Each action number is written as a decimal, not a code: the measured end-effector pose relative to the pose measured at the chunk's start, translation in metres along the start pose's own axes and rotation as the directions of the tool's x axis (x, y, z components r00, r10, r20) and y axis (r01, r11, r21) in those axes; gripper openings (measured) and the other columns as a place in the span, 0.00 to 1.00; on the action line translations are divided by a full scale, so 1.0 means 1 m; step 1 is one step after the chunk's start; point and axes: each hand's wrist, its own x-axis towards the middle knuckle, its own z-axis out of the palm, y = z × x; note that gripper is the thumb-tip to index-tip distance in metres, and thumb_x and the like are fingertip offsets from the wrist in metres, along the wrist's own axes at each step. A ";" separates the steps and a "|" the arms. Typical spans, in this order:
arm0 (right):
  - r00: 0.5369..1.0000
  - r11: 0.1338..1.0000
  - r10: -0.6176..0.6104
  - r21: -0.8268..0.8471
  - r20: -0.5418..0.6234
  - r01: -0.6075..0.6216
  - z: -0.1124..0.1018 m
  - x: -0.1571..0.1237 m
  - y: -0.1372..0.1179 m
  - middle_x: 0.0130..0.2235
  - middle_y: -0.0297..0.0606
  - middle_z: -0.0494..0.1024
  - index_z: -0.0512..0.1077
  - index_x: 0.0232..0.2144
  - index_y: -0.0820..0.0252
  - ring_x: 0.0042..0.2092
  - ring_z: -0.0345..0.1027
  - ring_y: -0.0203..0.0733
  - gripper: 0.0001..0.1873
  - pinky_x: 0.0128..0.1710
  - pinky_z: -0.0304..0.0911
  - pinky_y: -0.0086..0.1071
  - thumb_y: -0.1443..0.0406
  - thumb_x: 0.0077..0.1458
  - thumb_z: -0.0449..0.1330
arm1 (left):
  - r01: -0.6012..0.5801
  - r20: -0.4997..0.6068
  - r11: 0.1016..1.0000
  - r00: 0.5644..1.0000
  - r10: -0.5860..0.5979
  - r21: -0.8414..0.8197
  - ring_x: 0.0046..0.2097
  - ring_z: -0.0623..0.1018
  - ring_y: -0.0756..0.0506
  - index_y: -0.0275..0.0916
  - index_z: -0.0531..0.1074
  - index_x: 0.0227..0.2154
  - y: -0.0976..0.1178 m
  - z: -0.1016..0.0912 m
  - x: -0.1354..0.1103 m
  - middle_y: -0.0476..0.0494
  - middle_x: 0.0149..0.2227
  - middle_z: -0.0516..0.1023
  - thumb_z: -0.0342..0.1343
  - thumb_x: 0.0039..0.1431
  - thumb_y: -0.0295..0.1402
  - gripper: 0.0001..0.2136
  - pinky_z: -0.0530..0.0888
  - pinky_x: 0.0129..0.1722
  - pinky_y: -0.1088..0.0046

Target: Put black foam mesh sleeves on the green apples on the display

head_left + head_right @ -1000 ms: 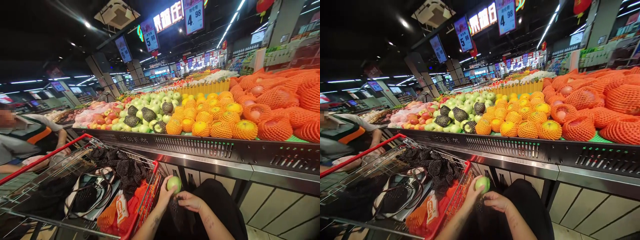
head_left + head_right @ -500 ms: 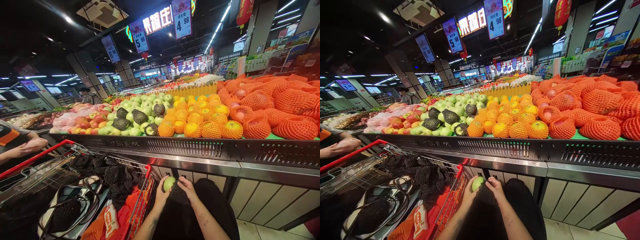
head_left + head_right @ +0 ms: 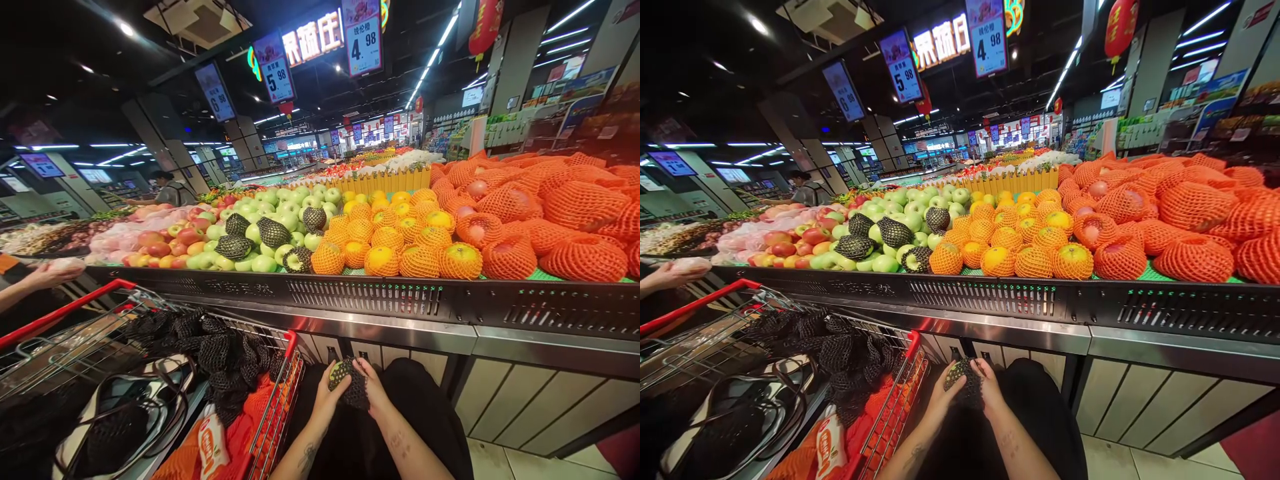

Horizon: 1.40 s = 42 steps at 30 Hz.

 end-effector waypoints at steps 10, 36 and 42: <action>0.996 0.995 0.090 0.049 -0.027 -0.088 -0.001 0.004 -0.015 0.27 0.34 0.82 0.76 0.28 0.59 0.31 0.75 0.41 0.22 0.37 0.67 0.33 0.53 0.32 0.76 | 0.035 0.044 0.988 0.999 -0.029 -0.148 0.40 0.79 0.41 0.41 0.72 0.44 0.028 0.011 -0.019 0.42 0.43 0.78 0.68 0.42 0.46 0.26 0.75 0.32 0.71; 0.954 0.953 0.298 0.037 0.030 -0.299 0.000 -0.004 -0.002 0.36 0.47 0.84 0.78 0.37 0.59 0.41 0.78 0.53 0.30 0.38 0.70 0.44 0.40 0.48 0.62 | -0.248 -0.097 0.718 0.910 0.403 0.651 0.40 0.76 0.41 0.44 0.67 0.29 0.041 0.011 -0.005 0.44 0.34 0.74 0.43 0.63 0.50 0.17 0.68 0.42 0.67; 0.954 0.950 0.298 0.089 0.033 -0.300 0.002 -0.007 -0.013 0.36 0.48 0.84 0.78 0.36 0.62 0.37 0.78 0.52 0.37 0.34 0.70 0.42 0.35 0.49 0.53 | -0.213 -0.151 0.712 0.899 0.411 0.669 0.29 0.72 0.43 0.44 0.62 0.26 0.042 0.015 0.013 0.50 0.24 0.69 0.48 0.61 0.50 0.16 0.64 0.33 0.70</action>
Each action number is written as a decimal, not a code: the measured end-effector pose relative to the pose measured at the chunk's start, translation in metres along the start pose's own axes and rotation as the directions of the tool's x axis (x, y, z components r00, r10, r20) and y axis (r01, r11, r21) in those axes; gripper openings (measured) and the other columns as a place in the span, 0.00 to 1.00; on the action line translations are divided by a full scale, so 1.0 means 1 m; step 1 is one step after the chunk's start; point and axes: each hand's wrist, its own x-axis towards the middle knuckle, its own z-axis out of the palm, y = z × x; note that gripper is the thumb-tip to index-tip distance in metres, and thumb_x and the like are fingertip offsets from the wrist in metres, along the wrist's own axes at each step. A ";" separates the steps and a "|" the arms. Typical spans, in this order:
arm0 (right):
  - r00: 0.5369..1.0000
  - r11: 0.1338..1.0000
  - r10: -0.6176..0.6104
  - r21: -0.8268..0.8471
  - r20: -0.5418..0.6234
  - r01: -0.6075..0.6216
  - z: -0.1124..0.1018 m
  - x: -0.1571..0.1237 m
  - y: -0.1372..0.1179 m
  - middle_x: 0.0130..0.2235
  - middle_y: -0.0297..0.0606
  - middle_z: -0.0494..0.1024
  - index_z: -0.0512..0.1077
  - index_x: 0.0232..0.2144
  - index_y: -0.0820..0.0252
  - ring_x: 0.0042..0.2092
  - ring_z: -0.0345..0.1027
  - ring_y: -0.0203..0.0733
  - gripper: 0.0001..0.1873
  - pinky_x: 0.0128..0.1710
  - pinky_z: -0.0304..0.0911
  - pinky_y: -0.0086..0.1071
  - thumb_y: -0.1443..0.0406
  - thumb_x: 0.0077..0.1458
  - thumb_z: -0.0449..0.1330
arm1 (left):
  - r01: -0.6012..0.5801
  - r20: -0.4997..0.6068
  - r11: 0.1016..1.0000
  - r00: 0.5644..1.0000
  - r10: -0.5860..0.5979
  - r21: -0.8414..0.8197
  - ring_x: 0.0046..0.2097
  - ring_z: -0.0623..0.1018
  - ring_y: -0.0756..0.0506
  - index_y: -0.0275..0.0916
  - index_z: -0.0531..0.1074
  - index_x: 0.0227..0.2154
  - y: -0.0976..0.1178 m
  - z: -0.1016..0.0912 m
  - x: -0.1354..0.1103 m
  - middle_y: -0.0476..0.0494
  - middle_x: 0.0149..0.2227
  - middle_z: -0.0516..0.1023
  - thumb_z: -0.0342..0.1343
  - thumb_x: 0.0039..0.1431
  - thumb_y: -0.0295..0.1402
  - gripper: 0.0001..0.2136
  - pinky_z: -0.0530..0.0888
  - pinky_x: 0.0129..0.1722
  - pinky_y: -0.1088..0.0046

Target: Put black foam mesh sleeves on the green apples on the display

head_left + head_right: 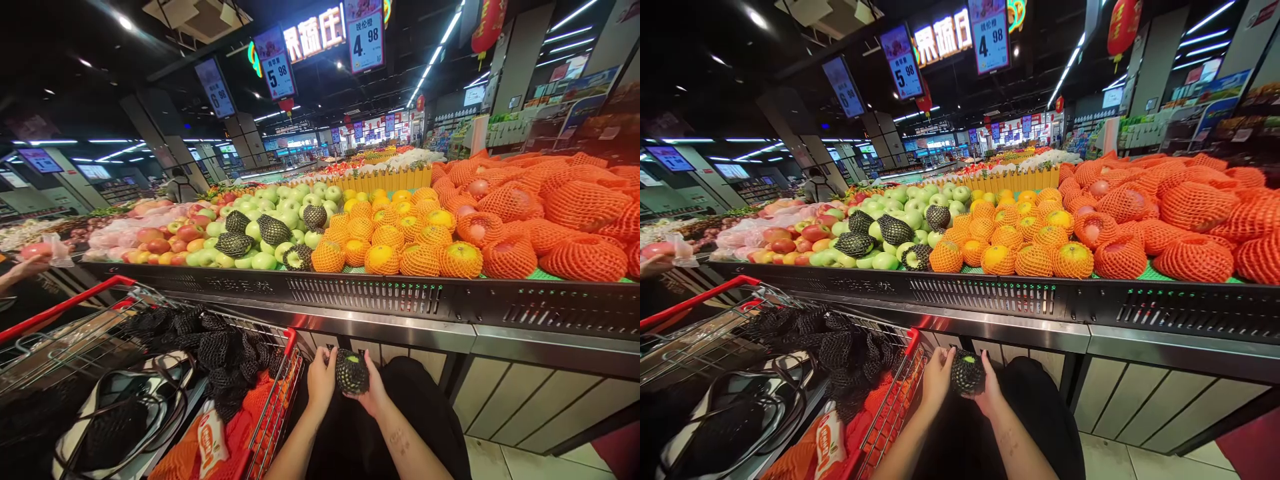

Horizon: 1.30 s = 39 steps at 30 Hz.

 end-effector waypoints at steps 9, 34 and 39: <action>0.985 0.984 -0.166 0.051 -0.049 0.169 -0.005 0.009 -0.001 0.40 0.44 0.83 0.78 0.39 0.58 0.39 0.77 0.47 0.28 0.38 0.71 0.40 0.42 0.50 0.61 | -0.081 0.011 0.982 0.996 0.084 -0.173 0.52 0.75 0.39 0.40 0.70 0.47 -0.021 0.004 -0.012 0.36 0.50 0.76 0.45 0.65 0.47 0.18 0.68 0.53 0.61; 0.933 0.946 -0.311 -0.032 0.181 0.322 0.002 -0.006 -0.002 0.43 0.37 0.81 0.74 0.47 0.53 0.44 0.75 0.45 0.30 0.43 0.68 0.37 0.66 0.39 0.75 | -0.404 -0.062 0.784 0.902 0.427 -0.472 0.69 0.54 0.33 0.42 0.46 0.64 -0.016 0.007 -0.019 0.30 0.69 0.45 0.52 0.61 0.48 0.33 0.53 0.66 0.50; 0.943 0.955 -0.268 -0.072 0.198 0.287 0.004 -0.007 0.000 0.40 0.35 0.82 0.75 0.48 0.52 0.39 0.75 0.40 0.35 0.38 0.69 0.33 0.71 0.34 0.76 | -0.288 -0.025 0.830 0.949 0.316 -0.478 0.63 0.67 0.36 0.41 0.54 0.61 0.001 -0.003 0.002 0.32 0.63 0.61 0.62 0.55 0.44 0.35 0.63 0.62 0.55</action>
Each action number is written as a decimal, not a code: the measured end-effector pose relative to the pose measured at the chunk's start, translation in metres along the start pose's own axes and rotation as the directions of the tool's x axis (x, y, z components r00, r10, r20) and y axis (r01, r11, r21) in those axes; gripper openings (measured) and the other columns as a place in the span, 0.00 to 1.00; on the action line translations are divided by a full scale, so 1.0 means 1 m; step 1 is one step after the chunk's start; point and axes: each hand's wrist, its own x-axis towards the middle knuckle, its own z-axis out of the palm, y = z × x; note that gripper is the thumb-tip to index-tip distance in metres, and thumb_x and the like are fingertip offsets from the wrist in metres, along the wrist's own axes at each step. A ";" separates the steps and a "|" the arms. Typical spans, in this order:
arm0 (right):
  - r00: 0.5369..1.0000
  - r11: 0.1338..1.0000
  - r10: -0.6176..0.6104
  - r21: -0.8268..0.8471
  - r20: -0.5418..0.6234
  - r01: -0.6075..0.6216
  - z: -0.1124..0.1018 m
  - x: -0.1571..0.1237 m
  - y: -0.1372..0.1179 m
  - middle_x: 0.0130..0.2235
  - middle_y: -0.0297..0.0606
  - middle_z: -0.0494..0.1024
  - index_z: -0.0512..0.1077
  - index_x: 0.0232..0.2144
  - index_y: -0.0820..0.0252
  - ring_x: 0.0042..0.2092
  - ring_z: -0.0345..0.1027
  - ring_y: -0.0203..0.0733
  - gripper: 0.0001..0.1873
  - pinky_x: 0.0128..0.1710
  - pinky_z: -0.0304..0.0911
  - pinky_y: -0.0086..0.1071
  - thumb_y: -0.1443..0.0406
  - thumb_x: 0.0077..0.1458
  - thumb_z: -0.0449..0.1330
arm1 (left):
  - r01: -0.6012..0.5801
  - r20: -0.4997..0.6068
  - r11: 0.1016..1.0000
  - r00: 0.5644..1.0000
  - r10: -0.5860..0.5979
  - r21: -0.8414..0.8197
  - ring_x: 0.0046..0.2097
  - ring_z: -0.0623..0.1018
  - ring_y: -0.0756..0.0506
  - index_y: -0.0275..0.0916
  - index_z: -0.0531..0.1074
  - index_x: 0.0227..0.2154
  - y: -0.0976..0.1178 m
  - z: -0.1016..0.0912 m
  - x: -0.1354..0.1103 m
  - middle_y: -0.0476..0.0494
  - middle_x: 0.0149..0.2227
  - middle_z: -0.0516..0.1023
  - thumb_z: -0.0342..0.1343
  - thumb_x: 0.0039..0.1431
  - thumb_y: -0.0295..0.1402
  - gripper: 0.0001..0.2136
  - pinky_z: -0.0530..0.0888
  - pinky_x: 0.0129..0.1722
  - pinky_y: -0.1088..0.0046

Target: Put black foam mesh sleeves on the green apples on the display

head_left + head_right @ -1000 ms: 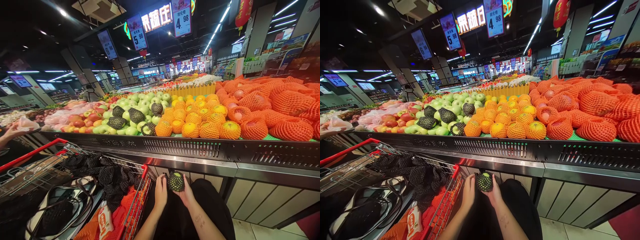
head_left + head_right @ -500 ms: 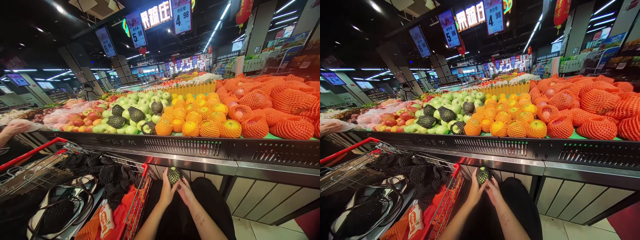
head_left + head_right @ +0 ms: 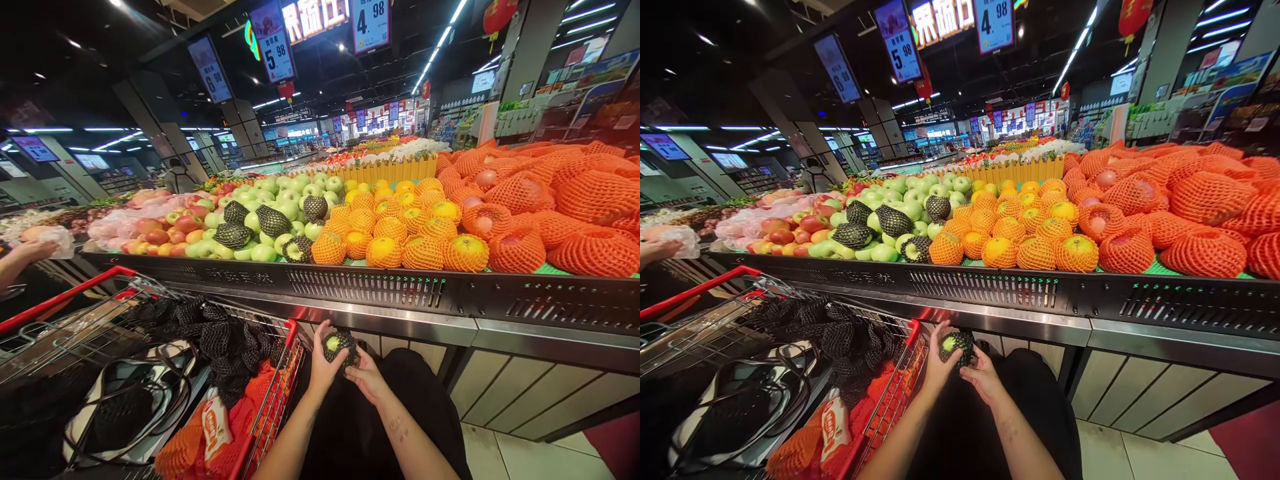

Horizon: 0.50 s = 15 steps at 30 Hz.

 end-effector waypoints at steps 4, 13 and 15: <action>1.000 0.999 0.027 0.035 -0.014 -0.026 -0.001 0.000 0.000 0.40 0.35 0.82 0.75 0.48 0.52 0.37 0.75 0.38 0.35 0.36 0.70 0.31 0.73 0.35 0.74 | 0.092 0.029 0.996 0.995 -0.092 0.018 0.55 0.74 0.38 0.39 0.62 0.55 -0.002 0.003 0.005 0.35 0.52 0.74 0.64 0.52 0.40 0.29 0.69 0.57 0.59; 0.992 0.963 0.121 0.248 -0.047 -0.105 -0.009 0.001 -0.001 0.33 0.38 0.83 0.77 0.34 0.61 0.33 0.76 0.41 0.08 0.34 0.72 0.32 0.64 0.49 0.64 | -0.108 -0.034 0.959 0.992 0.121 0.262 0.56 0.72 0.37 0.39 0.64 0.53 0.003 0.015 -0.004 0.36 0.53 0.71 0.67 0.46 0.38 0.31 0.68 0.59 0.56; 0.991 0.961 0.118 0.261 -0.066 -0.097 -0.010 0.001 -0.001 0.33 0.39 0.84 0.77 0.34 0.61 0.34 0.77 0.41 0.09 0.34 0.73 0.31 0.61 0.52 0.63 | -0.151 -0.013 0.943 0.987 0.162 0.297 0.56 0.72 0.36 0.39 0.64 0.53 0.000 0.017 -0.006 0.36 0.53 0.71 0.68 0.44 0.39 0.33 0.68 0.59 0.54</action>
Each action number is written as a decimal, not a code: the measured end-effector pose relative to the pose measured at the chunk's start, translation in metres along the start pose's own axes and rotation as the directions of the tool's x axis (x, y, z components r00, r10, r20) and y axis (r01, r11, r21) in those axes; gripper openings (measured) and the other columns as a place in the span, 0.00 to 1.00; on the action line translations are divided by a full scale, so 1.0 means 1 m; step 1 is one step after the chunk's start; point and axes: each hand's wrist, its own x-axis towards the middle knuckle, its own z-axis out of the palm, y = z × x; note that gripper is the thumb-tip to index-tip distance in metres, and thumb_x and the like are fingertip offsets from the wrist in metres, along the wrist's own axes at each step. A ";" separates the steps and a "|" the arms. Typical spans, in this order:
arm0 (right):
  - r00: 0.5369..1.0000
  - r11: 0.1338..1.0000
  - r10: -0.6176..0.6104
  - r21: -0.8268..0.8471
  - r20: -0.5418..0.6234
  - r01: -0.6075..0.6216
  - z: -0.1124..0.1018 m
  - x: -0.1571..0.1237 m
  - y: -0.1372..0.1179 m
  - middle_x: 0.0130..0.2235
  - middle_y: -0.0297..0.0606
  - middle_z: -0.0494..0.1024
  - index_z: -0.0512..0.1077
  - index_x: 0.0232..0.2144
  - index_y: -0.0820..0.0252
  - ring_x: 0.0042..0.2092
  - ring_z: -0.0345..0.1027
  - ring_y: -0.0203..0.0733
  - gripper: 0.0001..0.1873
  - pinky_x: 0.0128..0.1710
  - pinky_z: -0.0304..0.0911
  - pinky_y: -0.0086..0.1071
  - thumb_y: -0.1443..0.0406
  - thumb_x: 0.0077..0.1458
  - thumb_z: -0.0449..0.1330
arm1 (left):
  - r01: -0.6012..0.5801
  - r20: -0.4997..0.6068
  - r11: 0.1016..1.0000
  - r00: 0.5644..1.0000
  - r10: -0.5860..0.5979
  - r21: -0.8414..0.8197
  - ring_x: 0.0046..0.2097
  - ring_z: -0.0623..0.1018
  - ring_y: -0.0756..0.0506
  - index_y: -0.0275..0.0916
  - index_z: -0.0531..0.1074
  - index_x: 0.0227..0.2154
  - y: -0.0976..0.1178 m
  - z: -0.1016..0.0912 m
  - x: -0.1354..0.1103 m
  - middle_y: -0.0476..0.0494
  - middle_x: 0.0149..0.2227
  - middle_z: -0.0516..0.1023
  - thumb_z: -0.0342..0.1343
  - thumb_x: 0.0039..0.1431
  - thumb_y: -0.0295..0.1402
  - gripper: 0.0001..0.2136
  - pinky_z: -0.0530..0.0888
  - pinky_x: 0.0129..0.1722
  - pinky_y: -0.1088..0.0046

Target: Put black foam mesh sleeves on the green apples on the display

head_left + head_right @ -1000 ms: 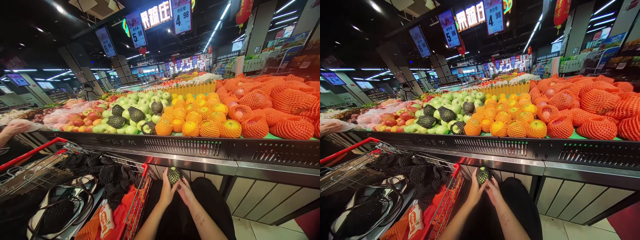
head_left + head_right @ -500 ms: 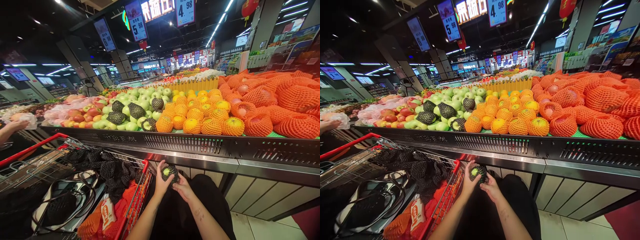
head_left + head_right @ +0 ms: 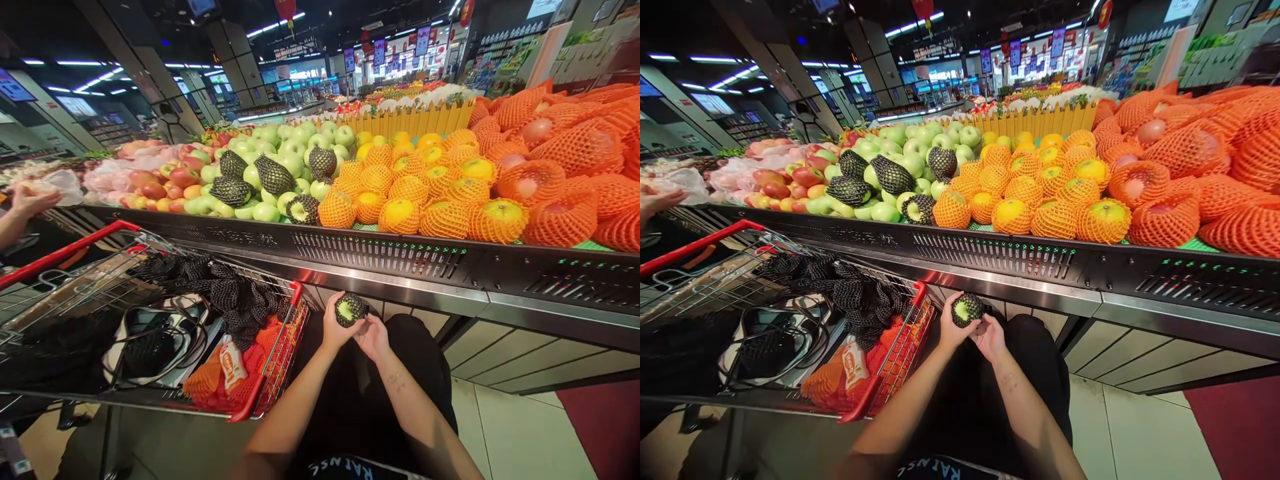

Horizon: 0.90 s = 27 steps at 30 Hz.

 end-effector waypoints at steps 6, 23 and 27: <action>0.997 0.997 -0.061 -0.057 -0.041 0.058 0.000 0.004 0.002 0.40 0.38 0.85 0.78 0.39 0.60 0.39 0.78 0.41 0.12 0.34 0.73 0.29 0.61 0.52 0.68 | -0.062 0.096 0.996 0.994 0.056 0.060 0.58 0.70 0.36 0.40 0.62 0.55 -0.006 0.000 -0.006 0.35 0.54 0.69 0.70 0.43 0.41 0.37 0.69 0.59 0.53; 0.987 0.990 -0.128 -0.066 -0.095 0.123 0.005 0.006 0.004 0.32 0.28 0.82 0.74 0.31 0.54 0.35 0.75 0.38 0.10 0.37 0.70 0.30 0.60 0.47 0.71 | -0.159 0.435 0.967 0.898 0.058 0.199 0.62 0.65 0.31 0.42 0.52 0.62 0.007 -0.024 0.000 0.31 0.60 0.62 0.73 0.35 0.48 0.52 0.67 0.61 0.47; 0.978 0.992 -0.125 -0.034 -0.168 0.121 0.002 0.009 0.002 0.34 0.28 0.83 0.75 0.32 0.53 0.36 0.76 0.39 0.11 0.40 0.70 0.31 0.59 0.46 0.71 | -0.158 0.400 0.986 0.908 0.122 0.057 0.62 0.65 0.32 0.42 0.53 0.61 0.002 -0.021 0.004 0.31 0.59 0.60 0.73 0.35 0.48 0.51 0.66 0.61 0.48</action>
